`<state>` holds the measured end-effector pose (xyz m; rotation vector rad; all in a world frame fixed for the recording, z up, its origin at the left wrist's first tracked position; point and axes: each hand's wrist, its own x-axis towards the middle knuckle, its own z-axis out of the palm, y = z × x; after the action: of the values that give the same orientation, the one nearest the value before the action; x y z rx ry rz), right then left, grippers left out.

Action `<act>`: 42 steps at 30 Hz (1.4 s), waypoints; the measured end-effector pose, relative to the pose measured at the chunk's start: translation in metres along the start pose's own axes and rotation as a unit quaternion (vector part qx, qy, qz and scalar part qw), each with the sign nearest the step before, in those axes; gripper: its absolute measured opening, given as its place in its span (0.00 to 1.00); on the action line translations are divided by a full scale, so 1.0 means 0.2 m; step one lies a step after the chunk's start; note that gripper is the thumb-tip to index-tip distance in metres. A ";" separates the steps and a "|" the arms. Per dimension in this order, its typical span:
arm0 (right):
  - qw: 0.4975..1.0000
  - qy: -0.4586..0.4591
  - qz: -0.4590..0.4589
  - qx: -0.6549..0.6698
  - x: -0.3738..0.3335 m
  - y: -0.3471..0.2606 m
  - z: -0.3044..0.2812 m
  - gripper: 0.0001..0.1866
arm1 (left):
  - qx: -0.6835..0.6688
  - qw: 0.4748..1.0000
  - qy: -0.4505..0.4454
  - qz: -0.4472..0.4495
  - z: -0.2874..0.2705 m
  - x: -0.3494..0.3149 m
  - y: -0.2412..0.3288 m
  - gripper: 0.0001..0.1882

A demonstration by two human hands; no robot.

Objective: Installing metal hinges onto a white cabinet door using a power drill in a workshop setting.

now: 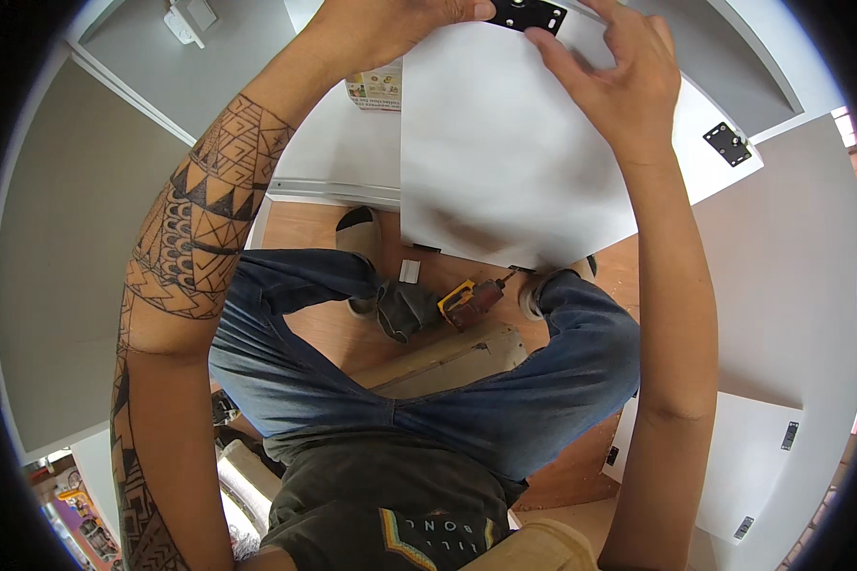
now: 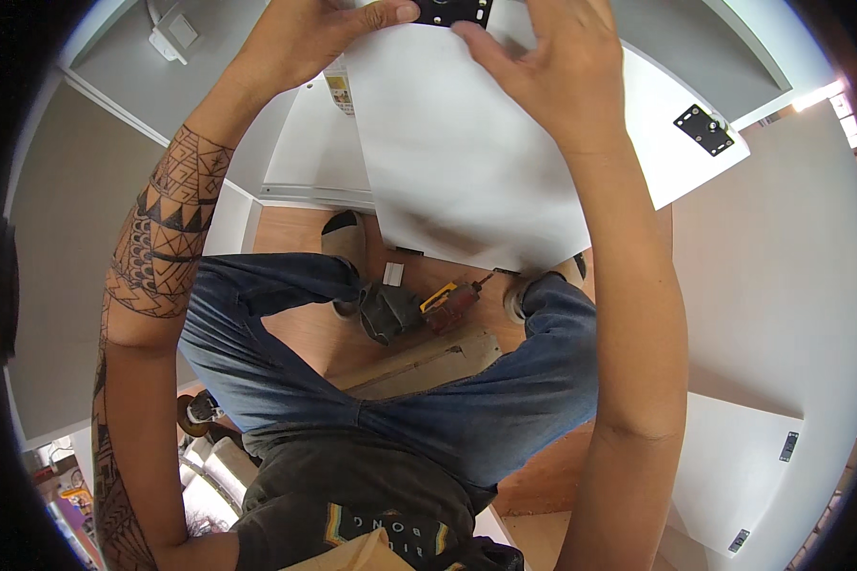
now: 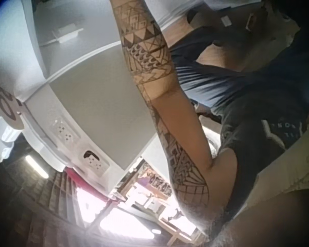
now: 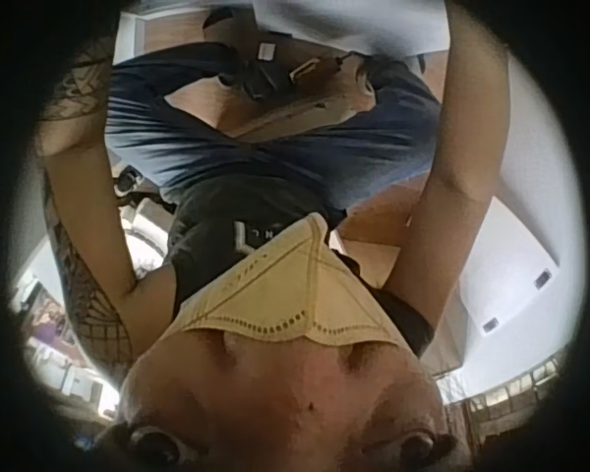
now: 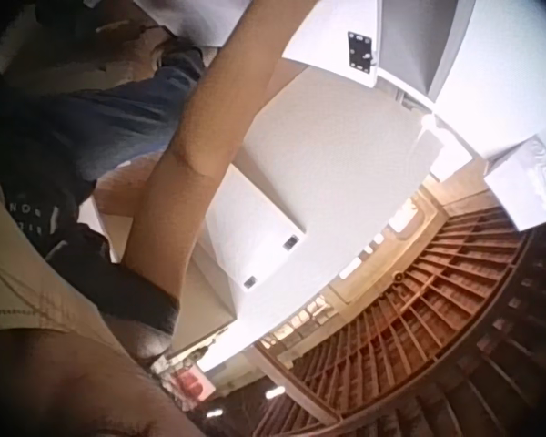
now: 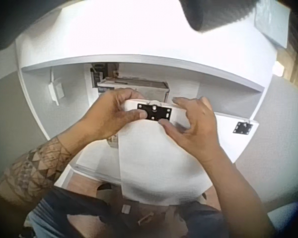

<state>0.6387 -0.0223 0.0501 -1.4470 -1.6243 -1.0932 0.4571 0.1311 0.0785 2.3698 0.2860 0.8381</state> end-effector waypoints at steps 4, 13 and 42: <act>0.997 -0.028 -0.047 -0.052 -0.04 0.06 -0.06 0.24 | -0.024 1.000 -0.009 -0.010 0.00 0.02 -0.01 0.14; 0.998 -0.034 -0.044 -0.013 -0.04 0.03 -0.05 0.20 | 0.026 1.000 -0.002 0.002 0.00 0.02 -0.02 0.14; 0.997 -0.006 -0.078 -0.025 -0.06 0.05 -0.01 0.23 | -0.027 1.000 -0.005 -0.008 0.00 0.01 -0.02 0.13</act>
<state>0.6501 -0.0281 0.0408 -1.3794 -1.7550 -1.2227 0.4590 0.1346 0.0772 2.3185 0.2756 0.8163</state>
